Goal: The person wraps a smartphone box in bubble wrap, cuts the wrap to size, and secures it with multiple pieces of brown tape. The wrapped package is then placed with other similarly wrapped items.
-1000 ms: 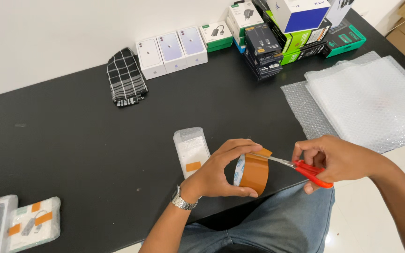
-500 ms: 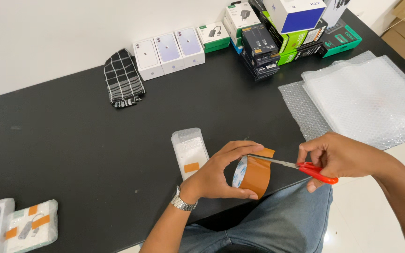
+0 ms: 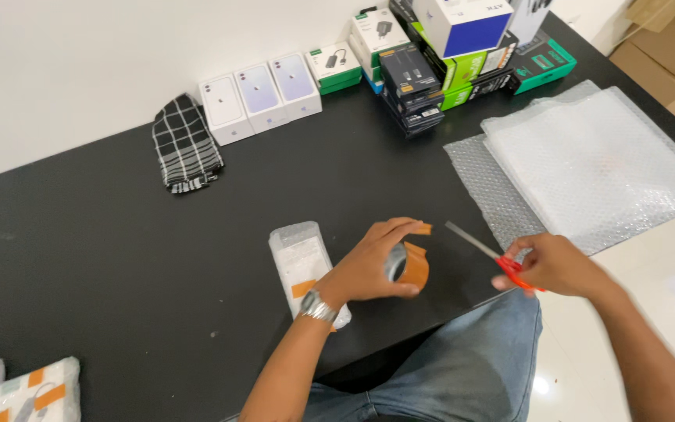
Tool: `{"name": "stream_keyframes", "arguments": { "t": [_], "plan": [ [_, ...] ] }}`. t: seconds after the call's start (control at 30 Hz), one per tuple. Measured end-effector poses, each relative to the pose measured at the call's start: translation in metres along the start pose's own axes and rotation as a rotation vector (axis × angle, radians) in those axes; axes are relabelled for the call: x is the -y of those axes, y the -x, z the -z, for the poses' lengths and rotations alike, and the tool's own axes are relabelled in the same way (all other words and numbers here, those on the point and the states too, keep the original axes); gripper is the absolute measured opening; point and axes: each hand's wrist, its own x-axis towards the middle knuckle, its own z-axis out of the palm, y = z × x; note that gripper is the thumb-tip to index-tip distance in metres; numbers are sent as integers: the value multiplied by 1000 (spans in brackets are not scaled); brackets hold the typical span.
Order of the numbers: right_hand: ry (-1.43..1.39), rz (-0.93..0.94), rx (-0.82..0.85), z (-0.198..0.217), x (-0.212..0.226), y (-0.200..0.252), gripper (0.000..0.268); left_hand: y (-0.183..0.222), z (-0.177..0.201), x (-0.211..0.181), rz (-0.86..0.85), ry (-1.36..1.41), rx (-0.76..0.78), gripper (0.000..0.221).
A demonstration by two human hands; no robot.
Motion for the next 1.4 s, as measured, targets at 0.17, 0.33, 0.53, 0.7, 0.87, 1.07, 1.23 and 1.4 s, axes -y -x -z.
{"name": "stream_keyframes", "arguments": {
  "t": [0.17, 0.33, 0.53, 0.7, 0.87, 1.07, 1.23, 1.4],
  "plan": [
    [116, -155, -374, -62, -36, -64, 59, -89, -61, 89, 94, -755, 58, 130],
    [256, -190, -445, -70, -20, -81, 53, -126, -81, 84, 46, -831, 127, 130],
    [440, -151, -404, -77, -19, -106, 72, -105, -64, 80, 2, -425, 13, 111],
    [426, -134, -334, -75, -14, -100, 75, -56, -36, 38, 11, -56, -128, 93],
    [14, 370, -539, -65, 35, -19, 50, -3, -5, -4, 83, 191, -252, 96],
    [-572, 861, -311, -82, 94, 44, 56, 37, 16, -26, 65, 95, -250, 101],
    [-589, 949, -271, -96, 109, 35, 55, 59, 27, -41, 54, 103, -285, 99],
    [-523, 966, -280, -97, 127, 31, 51, 74, 36, -40, 56, 83, -324, 101]
  ]
}}
